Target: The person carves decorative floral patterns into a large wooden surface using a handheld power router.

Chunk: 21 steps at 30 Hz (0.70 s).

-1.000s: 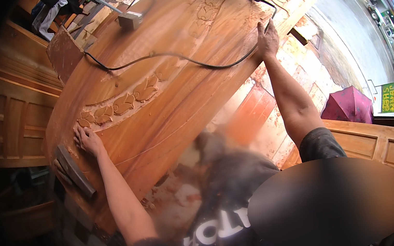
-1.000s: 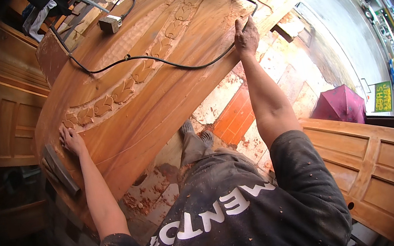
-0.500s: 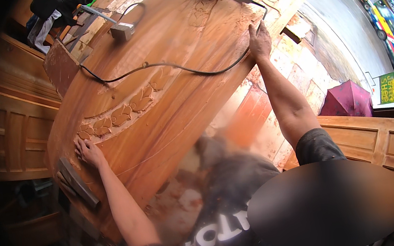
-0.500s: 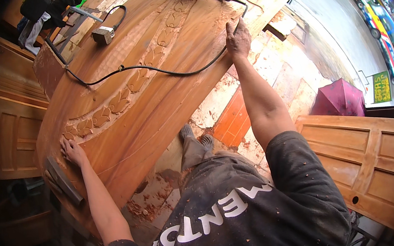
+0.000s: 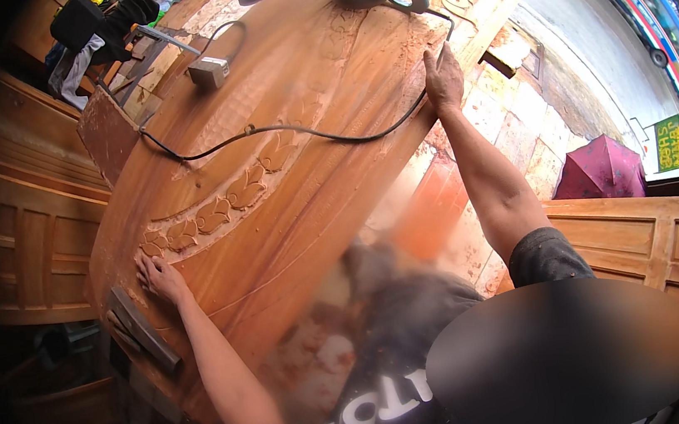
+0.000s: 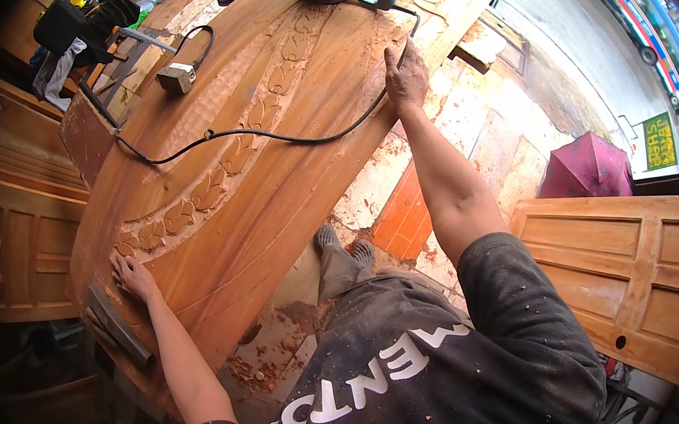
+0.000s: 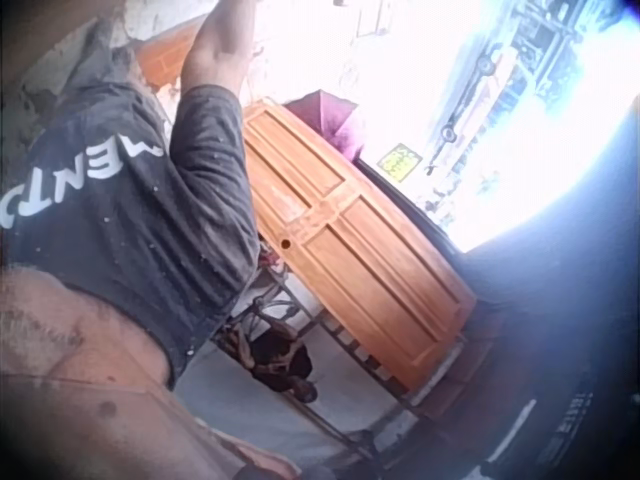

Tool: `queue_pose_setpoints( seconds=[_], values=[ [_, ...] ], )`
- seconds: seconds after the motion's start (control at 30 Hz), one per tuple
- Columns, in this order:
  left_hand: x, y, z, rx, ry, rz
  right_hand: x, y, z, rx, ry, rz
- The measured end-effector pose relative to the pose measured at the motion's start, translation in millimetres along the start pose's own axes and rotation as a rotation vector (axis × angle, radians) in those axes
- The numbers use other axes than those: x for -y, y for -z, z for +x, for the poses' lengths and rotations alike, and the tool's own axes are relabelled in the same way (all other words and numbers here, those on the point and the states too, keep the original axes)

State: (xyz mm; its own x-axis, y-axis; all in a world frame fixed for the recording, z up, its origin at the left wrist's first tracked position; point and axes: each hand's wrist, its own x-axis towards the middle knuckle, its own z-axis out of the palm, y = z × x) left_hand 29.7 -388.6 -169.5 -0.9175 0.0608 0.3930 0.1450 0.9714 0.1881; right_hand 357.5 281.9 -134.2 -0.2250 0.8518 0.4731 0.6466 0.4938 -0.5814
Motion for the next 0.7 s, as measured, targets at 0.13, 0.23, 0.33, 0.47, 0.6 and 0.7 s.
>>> queue_pose_setpoints(
  seconds=[0.13, 0.23, 0.33, 0.47, 0.6, 0.7],
  values=[
    [-6.7, 2.5, -2.6, 0.024, 0.011, 0.004, -1.9, 0.7, 0.7, -0.002, -0.003, 0.004],
    [-7.5, 4.0, -1.8, 0.027, 0.017, -0.006, -1.5, 1.6, 1.6, 0.002, -0.007, 0.006],
    [-7.0, 4.8, -1.7, 0.033, 0.014, 0.004, -0.4, 2.4, -0.1, -0.013, 0.006, 0.013],
    [-5.7, 5.7, -2.8, 0.025, 0.019, 0.0, 4.1, 5.9, -0.6, 0.026, -0.031, 0.024],
    [-10.0, 4.9, -3.8, 0.033, 0.017, 0.006, 1.2, 7.4, 2.7, 0.013, -0.031, 0.014],
    [-7.4, 5.6, -3.6, 0.027, 0.016, 0.014, 5.0, 7.1, -0.7, 0.021, -0.044, 0.022]
  ],
)
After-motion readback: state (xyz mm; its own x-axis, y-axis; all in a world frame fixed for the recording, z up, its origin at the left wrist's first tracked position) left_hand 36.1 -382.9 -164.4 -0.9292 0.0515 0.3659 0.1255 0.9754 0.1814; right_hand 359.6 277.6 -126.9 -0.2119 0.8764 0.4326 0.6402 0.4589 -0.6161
